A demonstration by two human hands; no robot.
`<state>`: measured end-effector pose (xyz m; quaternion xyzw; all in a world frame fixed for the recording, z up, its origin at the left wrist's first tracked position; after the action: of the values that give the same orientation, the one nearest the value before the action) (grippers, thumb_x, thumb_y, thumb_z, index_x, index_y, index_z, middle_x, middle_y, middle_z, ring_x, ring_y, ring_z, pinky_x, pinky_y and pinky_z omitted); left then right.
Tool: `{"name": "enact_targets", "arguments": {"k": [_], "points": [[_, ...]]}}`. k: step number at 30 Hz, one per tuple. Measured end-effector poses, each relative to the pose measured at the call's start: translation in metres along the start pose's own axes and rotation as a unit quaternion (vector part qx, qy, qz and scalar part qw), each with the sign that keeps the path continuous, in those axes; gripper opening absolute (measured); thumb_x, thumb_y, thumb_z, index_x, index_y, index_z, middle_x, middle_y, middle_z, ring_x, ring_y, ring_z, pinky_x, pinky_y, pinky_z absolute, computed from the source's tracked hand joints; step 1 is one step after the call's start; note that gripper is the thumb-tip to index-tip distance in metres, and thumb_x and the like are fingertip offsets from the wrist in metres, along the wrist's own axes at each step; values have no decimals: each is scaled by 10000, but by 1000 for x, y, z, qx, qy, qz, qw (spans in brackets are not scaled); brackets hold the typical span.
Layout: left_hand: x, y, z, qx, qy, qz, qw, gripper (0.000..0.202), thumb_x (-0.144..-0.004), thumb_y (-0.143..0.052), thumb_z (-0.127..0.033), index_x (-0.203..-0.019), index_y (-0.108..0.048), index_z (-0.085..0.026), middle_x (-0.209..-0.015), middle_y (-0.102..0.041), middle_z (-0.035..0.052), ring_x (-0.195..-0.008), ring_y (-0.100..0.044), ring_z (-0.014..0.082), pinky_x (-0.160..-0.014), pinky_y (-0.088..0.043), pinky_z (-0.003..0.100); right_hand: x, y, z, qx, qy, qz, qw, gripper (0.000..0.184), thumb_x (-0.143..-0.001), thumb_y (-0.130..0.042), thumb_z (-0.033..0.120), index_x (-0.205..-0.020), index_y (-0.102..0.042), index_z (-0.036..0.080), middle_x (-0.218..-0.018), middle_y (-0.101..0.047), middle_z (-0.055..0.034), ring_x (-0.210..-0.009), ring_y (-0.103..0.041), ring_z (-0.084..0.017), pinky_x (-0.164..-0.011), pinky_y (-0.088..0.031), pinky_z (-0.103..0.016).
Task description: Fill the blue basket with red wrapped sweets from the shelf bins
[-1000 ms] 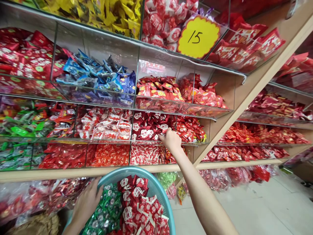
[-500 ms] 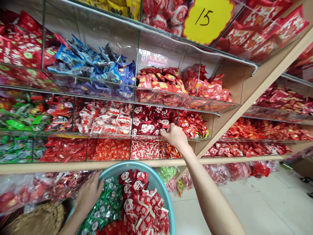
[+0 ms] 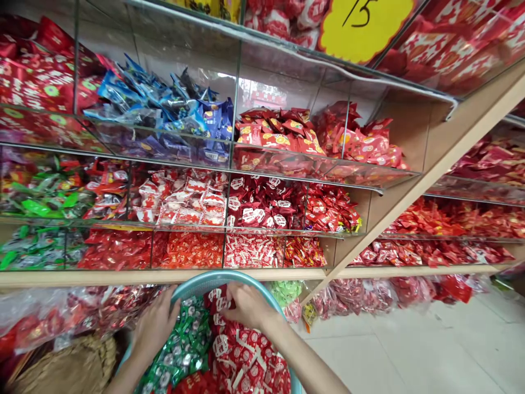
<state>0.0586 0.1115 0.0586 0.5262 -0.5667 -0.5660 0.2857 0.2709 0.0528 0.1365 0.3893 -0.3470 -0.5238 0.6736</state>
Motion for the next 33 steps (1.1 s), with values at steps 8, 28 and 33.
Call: {"name": "enact_targets", "arguments": {"k": [8,28,33], "points": [[1,1,0,2,2,1,1000,408,-912,-315,-300,-1226,-499,-114,-1173,-644,114,-1032,-621,244,-851,-493,367,-10,-66,-14,158,32,32,986,268,-793,-639,370,-954,-519,192,-994,-621,-42,-789,-616,-193,-585,-392,-260],[1,-6,7,15,-4,-23,1000,396,-910,-313,-312,-1208,-518,-150,-1155,-660,96,-1014,-638,227,-832,-510,343,-51,175,18,23,-87,-317,944,322,-854,-480,431,-622,-528,212,-646,-614,-20,-616,-536,-153,-613,-330,-259],[1,-5,7,28,-1,-21,999,396,-903,-326,-300,-1205,-522,-137,-1168,-653,105,-1028,-631,238,-835,-514,359,-72,163,10,25,-146,-263,953,289,-778,-543,320,-519,-491,203,-563,-558,6,-581,-493,-136,-585,-298,-254]]}}
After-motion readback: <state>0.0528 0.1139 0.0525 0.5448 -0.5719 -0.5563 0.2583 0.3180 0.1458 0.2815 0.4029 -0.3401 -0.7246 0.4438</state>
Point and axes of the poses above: each hand's wrist, its own x-axis away from the middle knuckle, its own y-axis out of the back of the hand, z = x × y, the point moved 7 cm from there along -x, towards the middle knuckle
